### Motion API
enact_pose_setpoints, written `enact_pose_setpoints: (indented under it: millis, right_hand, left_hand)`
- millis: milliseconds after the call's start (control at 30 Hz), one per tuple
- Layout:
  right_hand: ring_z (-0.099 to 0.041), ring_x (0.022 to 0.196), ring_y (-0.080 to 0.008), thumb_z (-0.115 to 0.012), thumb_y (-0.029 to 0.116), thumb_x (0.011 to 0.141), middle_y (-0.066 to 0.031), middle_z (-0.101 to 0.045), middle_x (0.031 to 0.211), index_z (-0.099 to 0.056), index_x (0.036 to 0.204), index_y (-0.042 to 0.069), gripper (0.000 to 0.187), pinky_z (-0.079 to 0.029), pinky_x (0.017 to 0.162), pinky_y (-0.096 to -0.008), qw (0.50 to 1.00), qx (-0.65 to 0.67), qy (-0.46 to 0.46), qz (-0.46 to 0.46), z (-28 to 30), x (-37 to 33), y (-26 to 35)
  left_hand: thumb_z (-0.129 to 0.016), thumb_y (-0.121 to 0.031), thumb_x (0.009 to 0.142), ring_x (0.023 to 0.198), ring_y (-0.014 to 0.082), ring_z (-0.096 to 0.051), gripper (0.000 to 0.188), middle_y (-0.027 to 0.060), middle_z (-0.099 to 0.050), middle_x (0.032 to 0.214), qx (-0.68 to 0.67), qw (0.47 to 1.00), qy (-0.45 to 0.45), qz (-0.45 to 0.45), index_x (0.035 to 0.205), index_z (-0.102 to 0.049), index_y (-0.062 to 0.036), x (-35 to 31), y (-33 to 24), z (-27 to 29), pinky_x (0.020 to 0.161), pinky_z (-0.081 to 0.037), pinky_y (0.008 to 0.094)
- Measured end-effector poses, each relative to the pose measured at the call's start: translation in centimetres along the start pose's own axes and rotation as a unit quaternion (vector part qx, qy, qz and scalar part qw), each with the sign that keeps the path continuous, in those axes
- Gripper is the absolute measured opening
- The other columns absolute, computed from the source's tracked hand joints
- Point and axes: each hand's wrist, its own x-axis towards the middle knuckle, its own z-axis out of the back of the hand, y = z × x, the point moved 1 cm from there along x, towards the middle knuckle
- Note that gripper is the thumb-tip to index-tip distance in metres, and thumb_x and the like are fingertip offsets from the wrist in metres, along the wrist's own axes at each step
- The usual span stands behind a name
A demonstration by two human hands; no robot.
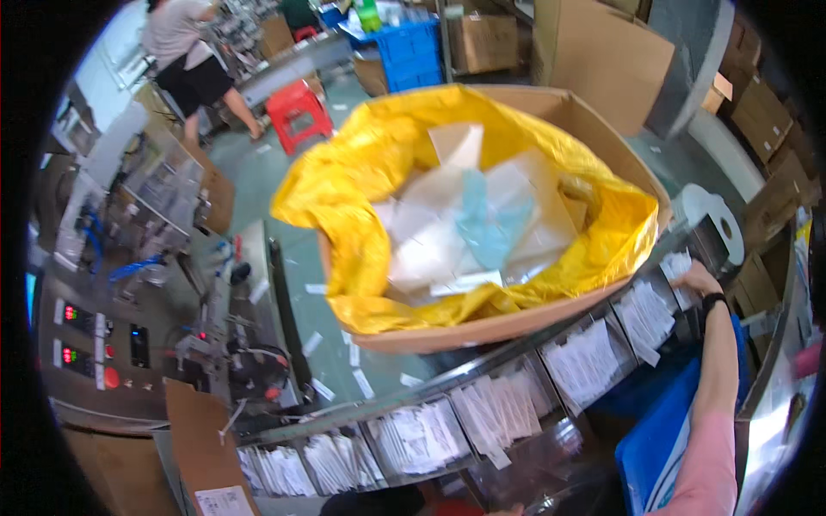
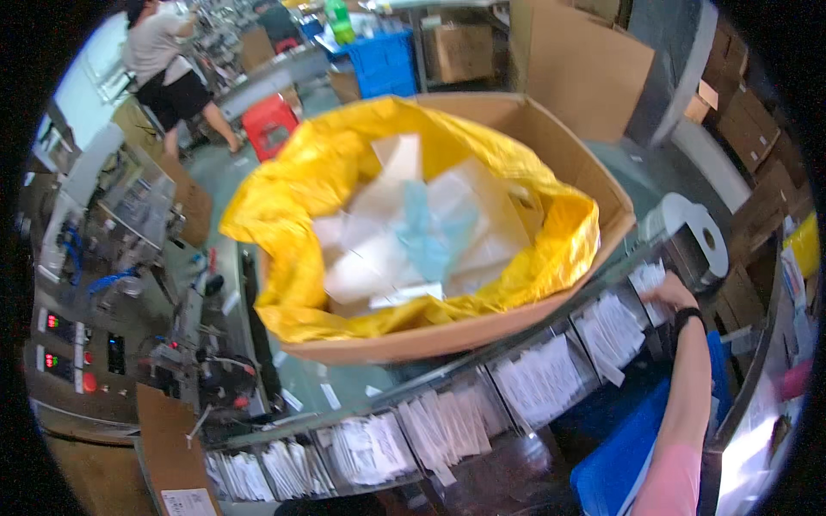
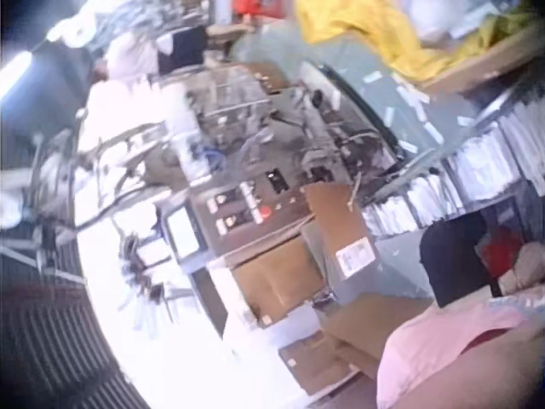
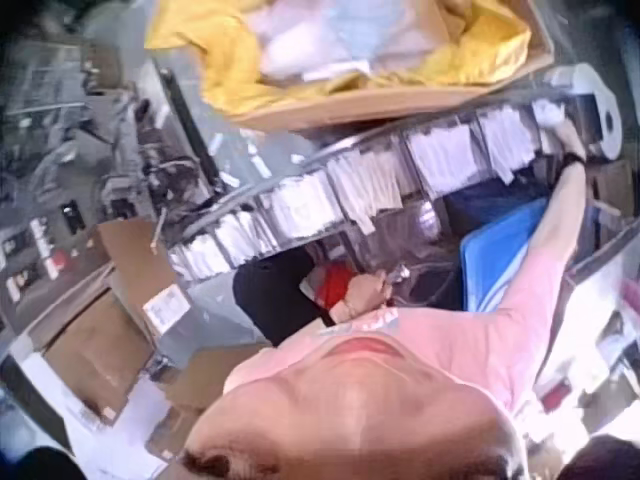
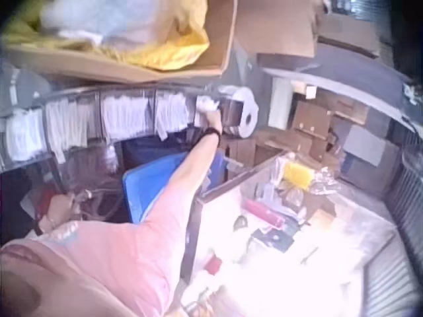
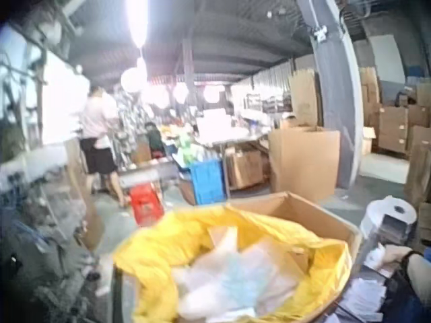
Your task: The person is packing small white packets into a larger transparent plastic bag on a manufacturing floor.
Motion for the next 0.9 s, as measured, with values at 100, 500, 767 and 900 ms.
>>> enact_pose_setpoints:
  millis: [100,500,767,900]
  right_hand:
    - [-0.058,0.078,-0.0251,-0.073,0.011,0.048,-0.0095,-0.062,0.085,-0.059,0.088,0.002,0.044,-0.047,0.074,-0.0358,0.997,-0.037,-0.057,0.046,0.2,-0.3,-1.0]
    - [-0.058,0.097,-0.0373,-0.072,0.020,0.055,-0.0223,-0.061,0.101,-0.048,0.105,0.002,0.059,-0.047,0.082,-0.0426,0.947,-0.153,-0.283,-0.003,2.6,-3.6,6.8]
    - [-0.062,0.091,-0.0262,-0.074,0.011,0.057,-0.0178,-0.063,0.099,-0.053,0.106,-0.003,0.055,-0.050,0.079,-0.0358,0.916,0.186,-0.353,0.046,3.7,-11.7,9.1]
    - [-0.062,0.089,-0.0202,-0.069,-0.007,0.066,-0.0106,-0.063,0.101,-0.055,0.109,-0.001,0.045,-0.051,0.078,-0.0342,0.808,0.563,-0.087,0.148,-3.9,-22.9,14.0]
  left_hand:
    - [-0.050,-0.027,0.080,0.049,0.0336,-0.058,0.025,0.0162,-0.057,0.055,0.007,0.999,-0.034,-0.029,0.075,-0.053,-0.0028,-1.3,0.0,-1.9,0.043,-0.043,0.0474]
    - [-0.045,-0.038,0.082,0.061,0.0392,-0.061,0.036,0.0212,-0.060,0.063,0.045,0.997,0.062,0.018,0.080,-0.053,-0.0023,0.4,0.1,0.6,0.057,-0.048,0.0503]
    - [-0.053,-0.049,0.084,0.070,0.0340,-0.062,0.048,0.0171,-0.062,0.071,-0.022,0.999,0.023,-0.007,0.085,-0.058,-0.0010,-1.5,-3.4,7.5,0.062,-0.047,0.0405]
    - [-0.048,-0.039,0.091,0.088,0.0213,-0.060,0.043,0.0114,-0.063,0.091,-0.280,0.941,-0.184,-0.053,0.100,-0.059,0.0011,0.9,-6.8,11.5,0.079,-0.045,0.0316]
